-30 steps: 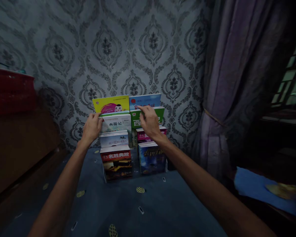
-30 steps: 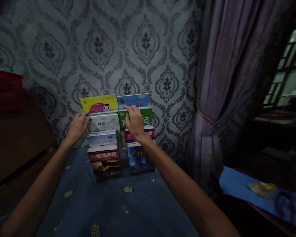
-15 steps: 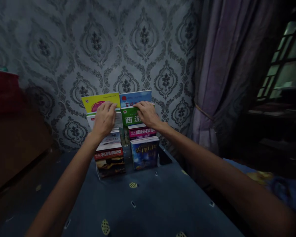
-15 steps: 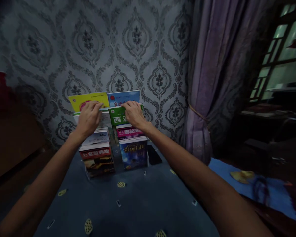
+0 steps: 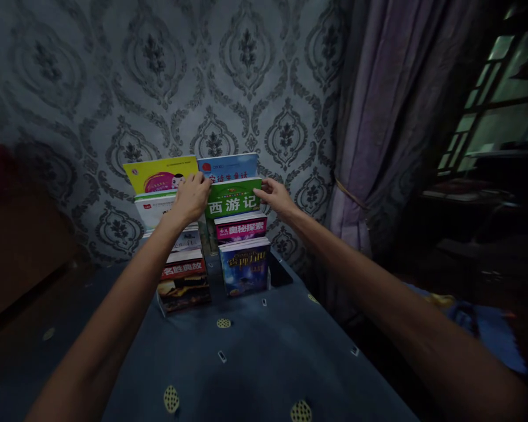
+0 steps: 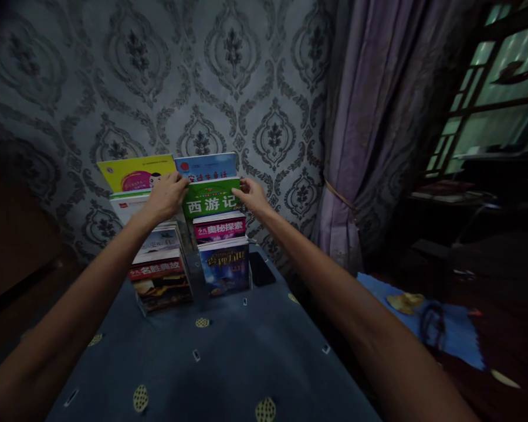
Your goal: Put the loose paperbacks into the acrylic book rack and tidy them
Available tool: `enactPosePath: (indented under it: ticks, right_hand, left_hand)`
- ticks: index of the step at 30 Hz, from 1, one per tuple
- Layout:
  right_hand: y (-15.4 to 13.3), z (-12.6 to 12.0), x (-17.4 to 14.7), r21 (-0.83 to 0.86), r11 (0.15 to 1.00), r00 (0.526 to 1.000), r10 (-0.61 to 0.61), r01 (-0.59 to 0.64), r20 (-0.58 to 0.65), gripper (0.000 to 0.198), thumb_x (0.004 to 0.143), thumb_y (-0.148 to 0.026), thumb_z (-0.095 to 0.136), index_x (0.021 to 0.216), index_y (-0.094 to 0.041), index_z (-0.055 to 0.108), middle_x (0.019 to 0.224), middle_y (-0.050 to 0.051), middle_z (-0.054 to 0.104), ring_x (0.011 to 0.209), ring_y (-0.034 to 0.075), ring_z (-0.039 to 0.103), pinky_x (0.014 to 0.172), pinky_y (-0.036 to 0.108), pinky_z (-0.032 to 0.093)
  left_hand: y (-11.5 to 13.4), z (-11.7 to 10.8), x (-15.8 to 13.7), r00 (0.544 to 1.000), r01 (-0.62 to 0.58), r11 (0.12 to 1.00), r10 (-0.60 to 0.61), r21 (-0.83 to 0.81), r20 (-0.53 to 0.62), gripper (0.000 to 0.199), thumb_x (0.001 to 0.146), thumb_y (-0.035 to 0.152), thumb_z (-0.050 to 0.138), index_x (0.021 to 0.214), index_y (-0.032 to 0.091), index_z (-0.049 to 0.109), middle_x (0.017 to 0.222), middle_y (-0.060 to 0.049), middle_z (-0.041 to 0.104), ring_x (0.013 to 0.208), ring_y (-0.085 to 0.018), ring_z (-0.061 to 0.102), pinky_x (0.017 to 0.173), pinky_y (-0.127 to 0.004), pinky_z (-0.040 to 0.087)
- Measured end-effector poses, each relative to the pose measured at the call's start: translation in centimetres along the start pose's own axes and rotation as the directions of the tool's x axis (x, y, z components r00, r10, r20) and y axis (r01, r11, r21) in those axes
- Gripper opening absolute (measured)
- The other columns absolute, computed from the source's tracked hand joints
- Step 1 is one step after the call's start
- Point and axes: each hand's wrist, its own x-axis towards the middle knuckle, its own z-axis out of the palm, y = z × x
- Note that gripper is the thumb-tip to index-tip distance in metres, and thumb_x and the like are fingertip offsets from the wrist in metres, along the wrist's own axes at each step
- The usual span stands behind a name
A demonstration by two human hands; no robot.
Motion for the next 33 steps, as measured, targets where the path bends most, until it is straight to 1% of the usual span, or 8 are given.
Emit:
enactPosePath:
  ticks: [7,10,13,17,22,27,29,33]
  right_hand:
    - [0.8,0.0,-1.3,-0.066,0.995,0.998,0.07,-0.07,-0.001,0.021,0.076,-0.029,0.071,0.092,-0.019,0.06,0.082,0.004,0.069,0.077,0.02,0.067,0.073,0.039,0.058]
    - [-0.4,0.1,-2.1,-0.292,0.954,0.989,-0.1,0.065,-0.108,0.037,0.077,-0.023,0.067,0.113,-0.017,0.059,0.104,0.011,0.07,0.097,0.027,0.067,0.09,0.048,0.055]
    - [-2.8,0.6,-3.1,-0.519,0.826,0.921,-0.351,0.22,-0.169,0.048,0.081,-0.02,0.063,0.128,-0.017,0.055,0.128,0.016,0.06,0.121,0.033,0.056,0.107,0.055,0.044]
    - [-6.5,3.3,-4.2,-0.601,0.676,0.855,-0.518,0.427,0.025,0.037,0.089,-0.017,0.053,0.125,-0.019,0.061,0.133,0.014,0.059,0.128,0.032,0.052,0.111,0.055,0.039]
    - [-8.4,8.7,-4.2,-0.557,0.586,0.805,-0.488,0.589,0.338,0.038,0.09,-0.014,0.052,0.126,-0.02,0.064,0.133,0.013,0.064,0.127,0.03,0.054,0.109,0.052,0.041]
    - [-9.1,11.4,-3.4,-0.565,0.542,0.783,-0.45,0.622,0.43,0.03,0.092,-0.016,0.052,0.118,-0.018,0.068,0.128,0.015,0.067,0.123,0.03,0.056,0.106,0.051,0.042]
    - [-9.6,11.7,-2.5,-0.576,0.554,0.796,-0.481,0.601,0.367,0.033,0.092,-0.015,0.05,0.121,-0.018,0.066,0.133,0.015,0.065,0.126,0.031,0.054,0.106,0.051,0.042]
    - [-11.3,12.3,0.5,-0.61,0.576,0.817,-0.528,0.544,0.23,0.044,0.09,-0.011,0.048,0.133,-0.012,0.059,0.143,0.019,0.057,0.133,0.033,0.047,0.111,0.053,0.035]
  left_hand:
    - [-0.3,-0.2,-0.2,1.0,-0.006,0.997,0.004,-0.078,-0.016,0.03,0.097,0.025,0.049,0.121,0.016,0.065,0.119,-0.014,0.06,0.114,-0.031,0.053,0.099,-0.046,0.041]
    - [-1.4,-1.2,-1.4,0.999,-0.026,0.996,0.023,-0.084,-0.04,0.04,0.097,0.037,0.054,0.133,0.019,0.057,0.125,-0.014,0.059,0.119,-0.032,0.051,0.101,-0.046,0.039]
    - [-3.6,-2.0,-3.2,0.999,0.005,0.997,-0.009,-0.072,-0.05,0.048,0.095,0.045,0.057,0.136,0.021,0.052,0.126,-0.014,0.059,0.12,-0.032,0.051,0.1,-0.045,0.04]
    - [-6.8,-2.3,-5.3,0.998,0.054,0.998,-0.055,-0.028,-0.041,0.045,0.094,0.045,0.059,0.131,0.021,0.056,0.122,-0.014,0.061,0.117,-0.032,0.054,0.099,-0.044,0.042]
    - [-8.4,-2.3,-6.6,0.989,0.138,0.99,-0.137,0.009,-0.056,0.037,0.095,0.042,0.056,0.125,0.02,0.061,0.119,-0.014,0.062,0.116,-0.033,0.055,0.097,-0.046,0.045]
    - [-9.7,-2.2,-7.5,0.977,0.157,0.984,-0.167,-0.081,-0.133,0.03,0.094,0.038,0.056,0.117,0.02,0.063,0.115,-0.013,0.063,0.113,-0.031,0.056,0.099,-0.045,0.046]
    - [-10.9,-2.1,-7.6,0.932,0.217,0.956,-0.264,-0.199,-0.247,0.028,0.093,0.037,0.055,0.115,0.02,0.061,0.114,-0.013,0.063,0.113,-0.03,0.056,0.101,-0.046,0.046]
    - [-13.5,-1.8,-6.6,0.728,0.363,0.743,-0.603,-0.563,-0.327,0.028,0.09,0.035,0.057,0.113,0.019,0.055,0.113,-0.012,0.063,0.109,-0.025,0.059,0.101,-0.042,0.048]
